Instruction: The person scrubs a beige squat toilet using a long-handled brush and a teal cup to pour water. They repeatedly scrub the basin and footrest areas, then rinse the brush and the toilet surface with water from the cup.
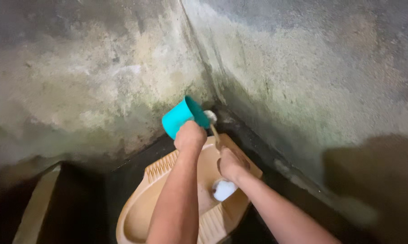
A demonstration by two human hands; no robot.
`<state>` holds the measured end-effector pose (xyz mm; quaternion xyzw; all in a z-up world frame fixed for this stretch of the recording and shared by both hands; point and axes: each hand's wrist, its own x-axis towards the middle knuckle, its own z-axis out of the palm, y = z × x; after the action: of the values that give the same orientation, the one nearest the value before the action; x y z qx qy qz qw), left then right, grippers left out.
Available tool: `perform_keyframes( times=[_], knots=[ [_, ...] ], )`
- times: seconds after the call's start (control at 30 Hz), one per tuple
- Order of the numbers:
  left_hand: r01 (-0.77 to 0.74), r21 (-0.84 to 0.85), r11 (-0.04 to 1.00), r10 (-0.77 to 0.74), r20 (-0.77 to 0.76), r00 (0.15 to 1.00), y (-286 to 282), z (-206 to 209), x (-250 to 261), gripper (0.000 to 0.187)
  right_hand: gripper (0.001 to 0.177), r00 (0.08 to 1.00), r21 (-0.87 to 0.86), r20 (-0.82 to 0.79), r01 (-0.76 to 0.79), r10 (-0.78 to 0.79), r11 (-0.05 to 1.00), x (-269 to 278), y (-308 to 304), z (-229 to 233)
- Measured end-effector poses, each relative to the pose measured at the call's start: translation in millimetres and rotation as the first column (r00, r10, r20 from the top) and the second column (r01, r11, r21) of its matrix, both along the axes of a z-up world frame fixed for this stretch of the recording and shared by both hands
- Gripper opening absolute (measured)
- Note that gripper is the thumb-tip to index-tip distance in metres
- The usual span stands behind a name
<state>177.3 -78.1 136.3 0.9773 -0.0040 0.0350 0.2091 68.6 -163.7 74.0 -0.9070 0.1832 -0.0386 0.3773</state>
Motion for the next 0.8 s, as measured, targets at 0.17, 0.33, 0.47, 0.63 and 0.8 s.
perform_keyframes(
  times=[0.17,0.33,0.47,0.63,0.8],
  knots=[
    [-0.016,-0.721,0.693,-0.146,-0.161,0.976,-29,-12,18,0.030,0.068,0.990,0.188,-0.057,0.134,-0.125,0.973,-18,-19,-7],
    [-0.083,-0.843,0.531,-0.263,-0.257,0.930,-33,-22,4,0.032,0.059,0.985,0.240,-0.039,0.171,-0.166,0.956,-53,-32,-21],
    [-0.142,-0.823,0.551,-0.275,-0.340,0.899,-17,-23,-11,0.029,0.061,0.988,0.217,0.007,0.148,-0.153,0.965,-69,-29,-29],
    [-0.178,-0.772,0.610,-0.187,-0.358,0.915,18,-26,-16,0.022,0.063,0.997,0.229,-0.034,0.071,-0.065,0.971,-68,-16,-44],
    [-0.055,-0.628,0.777,-0.112,-0.223,0.968,9,-12,-25,0.014,0.069,0.994,0.255,0.109,-0.041,0.013,0.966,-50,-2,-71]
  ],
)
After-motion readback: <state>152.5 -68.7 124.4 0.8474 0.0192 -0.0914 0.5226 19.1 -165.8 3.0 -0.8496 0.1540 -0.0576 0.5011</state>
